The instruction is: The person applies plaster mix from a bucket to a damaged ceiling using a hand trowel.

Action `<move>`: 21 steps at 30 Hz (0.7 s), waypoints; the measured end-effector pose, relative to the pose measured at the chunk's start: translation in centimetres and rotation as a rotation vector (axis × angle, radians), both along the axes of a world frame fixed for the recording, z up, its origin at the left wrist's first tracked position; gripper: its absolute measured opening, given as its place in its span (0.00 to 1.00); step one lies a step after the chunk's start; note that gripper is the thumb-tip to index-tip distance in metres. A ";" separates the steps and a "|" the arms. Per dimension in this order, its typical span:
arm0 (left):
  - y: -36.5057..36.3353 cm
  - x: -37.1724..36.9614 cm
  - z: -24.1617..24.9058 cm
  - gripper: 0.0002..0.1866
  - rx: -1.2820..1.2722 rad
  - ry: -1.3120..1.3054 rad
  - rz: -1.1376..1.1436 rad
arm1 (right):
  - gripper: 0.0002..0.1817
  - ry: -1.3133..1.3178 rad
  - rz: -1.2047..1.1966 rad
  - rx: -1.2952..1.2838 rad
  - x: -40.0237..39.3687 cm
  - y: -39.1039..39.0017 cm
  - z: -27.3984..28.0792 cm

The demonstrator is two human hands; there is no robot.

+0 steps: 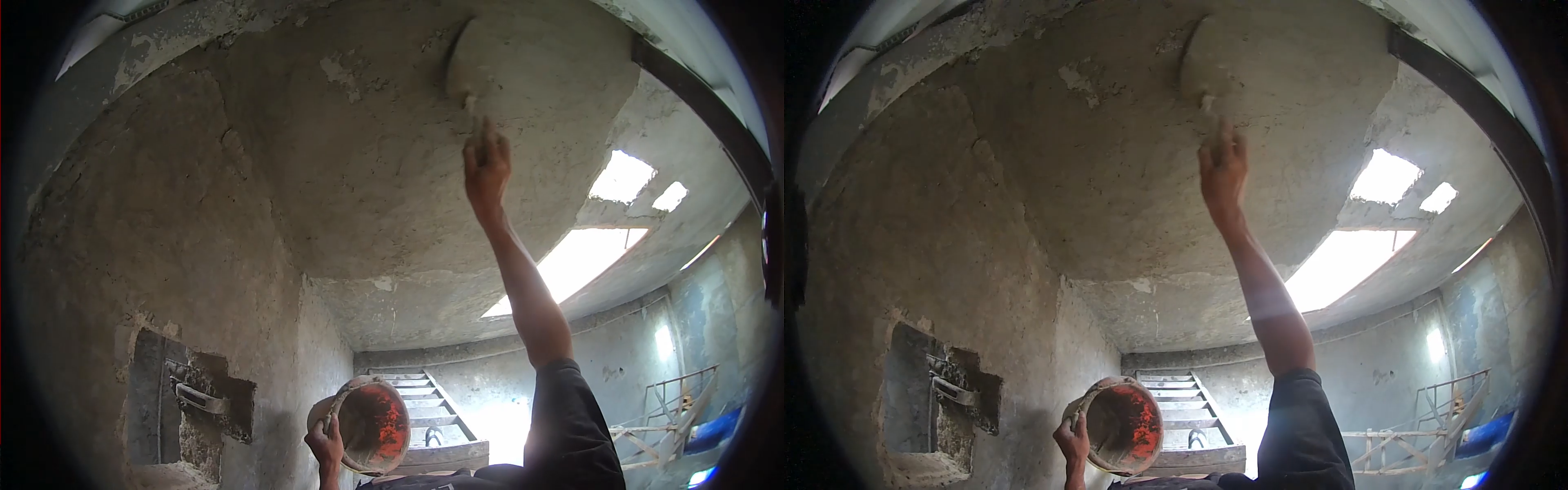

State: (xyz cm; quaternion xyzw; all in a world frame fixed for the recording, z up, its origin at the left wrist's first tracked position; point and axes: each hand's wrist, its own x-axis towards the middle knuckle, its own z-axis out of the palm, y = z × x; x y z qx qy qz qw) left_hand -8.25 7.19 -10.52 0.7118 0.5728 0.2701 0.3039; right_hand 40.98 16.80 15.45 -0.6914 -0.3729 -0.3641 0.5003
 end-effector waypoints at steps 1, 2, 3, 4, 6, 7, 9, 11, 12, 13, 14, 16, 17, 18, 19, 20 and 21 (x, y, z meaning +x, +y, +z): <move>-0.2 -0.1 -0.3 0.19 0.006 -0.013 0.003 | 0.27 -0.011 0.059 -0.020 -0.6 0.6 -0.7; -0.2 -0.1 -0.4 0.20 0.013 -0.027 0.007 | 0.27 -0.025 0.119 -0.040 -1.0 1.0 -1.2; -0.1 -0.1 -0.2 0.20 0.016 -0.027 0.004 | 0.27 -0.026 0.116 -0.037 -1.4 1.3 -1.5; -0.3 -0.3 0.2 0.20 0.002 -0.016 0.005 | 0.27 -0.090 0.157 -0.145 -1.8 1.3 -2.1; -0.2 0.0 0.1 0.19 -0.007 -0.014 0.005 | 0.28 -0.163 0.196 -0.249 -2.2 0.9 -2.3; -0.2 -0.2 -0.2 0.19 0.032 -0.017 -0.008 | 0.28 -0.187 0.212 -0.260 -2.5 0.6 -2.4; -0.5 -0.7 -0.3 0.20 0.062 -0.015 -0.021 | 0.28 -0.206 0.230 -0.278 -2.9 0.3 -2.4; -0.7 -0.7 -0.1 0.20 0.022 -0.022 -0.002 | 0.30 0.088 0.198 -0.115 -2.2 -0.2 -2.0; -1.0 -0.7 -0.1 0.20 0.019 -0.024 0.002 | 0.30 0.086 0.202 -0.119 -1.7 -0.5 -1.8; -0.9 -0.7 -0.1 0.20 -0.008 -0.029 0.003 | 0.30 0.044 0.132 -0.026 -0.8 -0.5 -1.3; -1.0 -0.8 -0.1 0.21 -0.036 -0.029 0.003 | 0.29 0.005 0.061 0.066 -0.3 -0.3 -1.1; -0.9 -1.0 -0.6 0.21 -0.045 -0.018 0.005 | 0.29 -0.051 0.014 0.091 0.2 0.2 -0.7; -0.9 -1.0 -0.7 0.21 -0.056 -0.003 0.002 | 0.28 -0.088 -0.012 0.064 0.9 0.8 -1.5; -0.8 -0.8 -0.6 0.21 -0.056 -0.006 -0.001 | 0.28 -0.126 -0.040 0.036 1.6 1.3 -2.3; -0.8 -0.7 -0.4 0.21 -0.050 -0.001 0.001 | 0.28 -0.129 -0.043 0.035 1.8 1.7 -3.3; -0.8 -0.7 -0.2 0.21 -0.044 0.008 0.003 | 0.27 -0.122 0.034 -0.052 1.6 2.1 -4.7; -0.8 -0.8 -0.4 0.21 -0.043 0.009 -0.002 | 0.27 -0.114 0.109 -0.138 1.0 2.2 -5.7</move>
